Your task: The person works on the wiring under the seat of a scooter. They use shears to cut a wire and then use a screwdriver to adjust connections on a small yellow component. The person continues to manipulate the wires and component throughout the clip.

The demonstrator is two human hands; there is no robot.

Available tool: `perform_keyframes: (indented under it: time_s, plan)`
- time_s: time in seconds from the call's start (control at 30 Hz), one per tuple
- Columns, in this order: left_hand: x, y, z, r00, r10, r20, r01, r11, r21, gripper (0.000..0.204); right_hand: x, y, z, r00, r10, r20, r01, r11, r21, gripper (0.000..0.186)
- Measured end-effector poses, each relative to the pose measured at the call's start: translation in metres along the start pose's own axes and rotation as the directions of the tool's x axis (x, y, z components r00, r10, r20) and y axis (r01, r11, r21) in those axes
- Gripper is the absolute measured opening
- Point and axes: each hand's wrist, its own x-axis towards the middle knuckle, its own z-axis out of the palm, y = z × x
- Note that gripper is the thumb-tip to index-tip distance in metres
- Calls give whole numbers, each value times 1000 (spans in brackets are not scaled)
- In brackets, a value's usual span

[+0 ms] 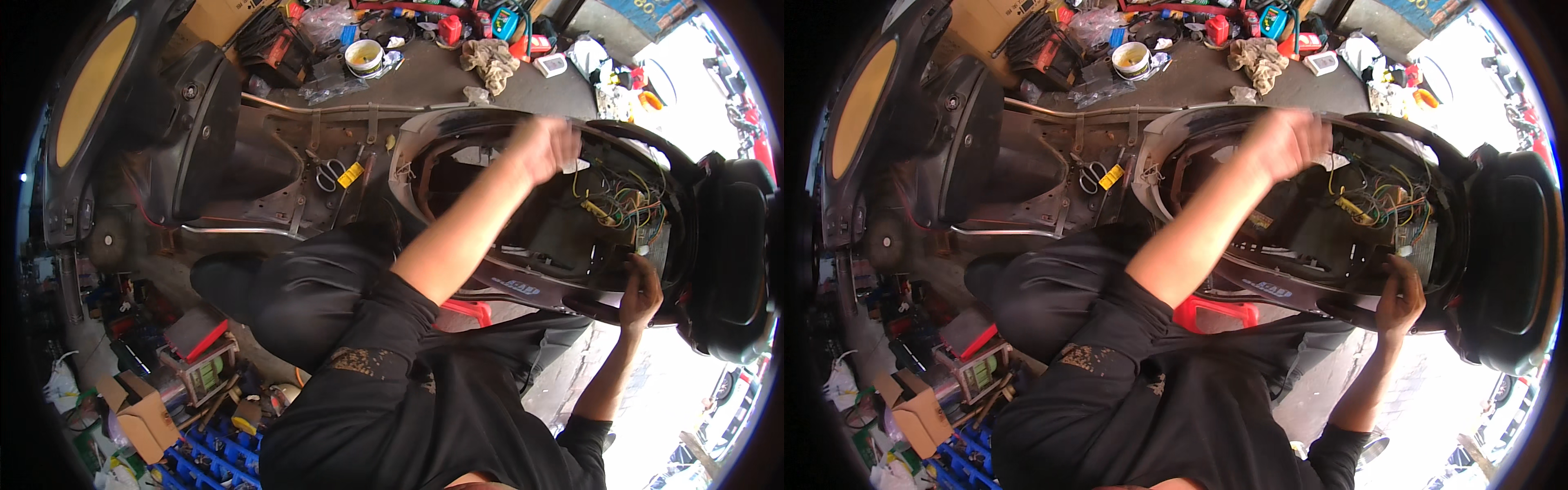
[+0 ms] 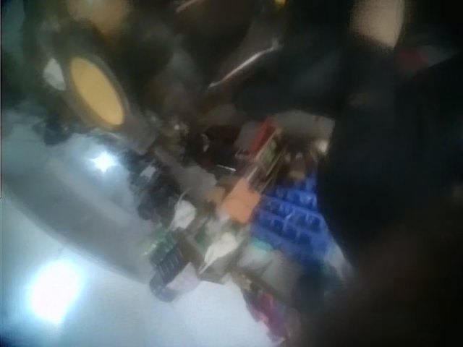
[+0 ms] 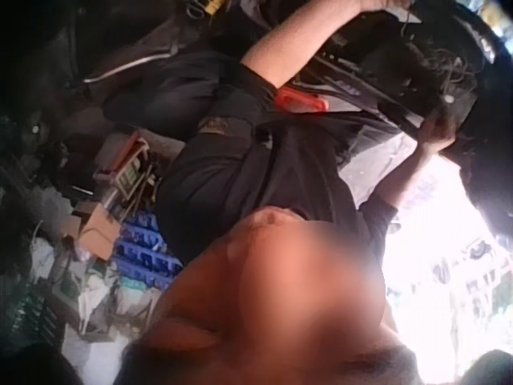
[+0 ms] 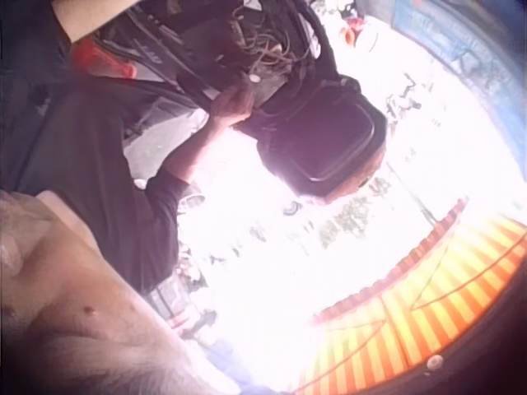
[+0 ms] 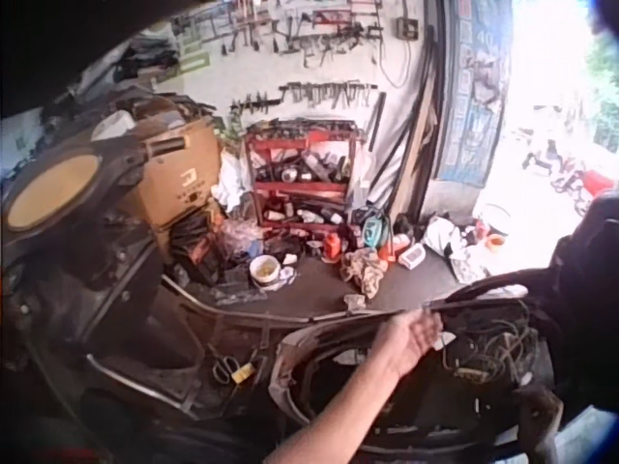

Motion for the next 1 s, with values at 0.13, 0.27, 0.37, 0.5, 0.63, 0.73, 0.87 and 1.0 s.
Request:
perform_keyframes:
  time_s: [0.13,0.27,0.37,0.5,0.63,0.73,0.87,1.0]
  plan:
    - [-38,150,28,775,620,121,-632,757,165,14,-9,-2,-10,991,-87,-103,81,995,-62,21]
    - [-69,274,-87,375,876,-303,-600,479,641,30,-24,-11,-13,982,-110,-153,82,980,-181,19]
    - [-105,284,-257,212,875,-435,-119,464,878,44,-32,-13,-8,986,-77,-146,51,983,-174,20]
    - [-175,290,-433,153,764,-627,627,415,659,72,-32,4,1,985,-52,-162,26,987,-160,20]
    - [-170,254,-468,189,720,-668,651,417,634,66,-17,-18,-1,991,-45,-123,9,958,-285,20]
    - [-169,266,-481,128,687,-716,807,347,478,60,-7,-21,4,993,6,-119,-34,971,-235,20]
    - [-163,251,-451,160,615,-772,968,54,244,59,-11,-19,3,990,23,-140,-61,960,-273,22]
    - [-170,247,-411,-69,723,-688,954,250,166,60,-17,-19,1,988,16,-151,-48,977,-210,23]
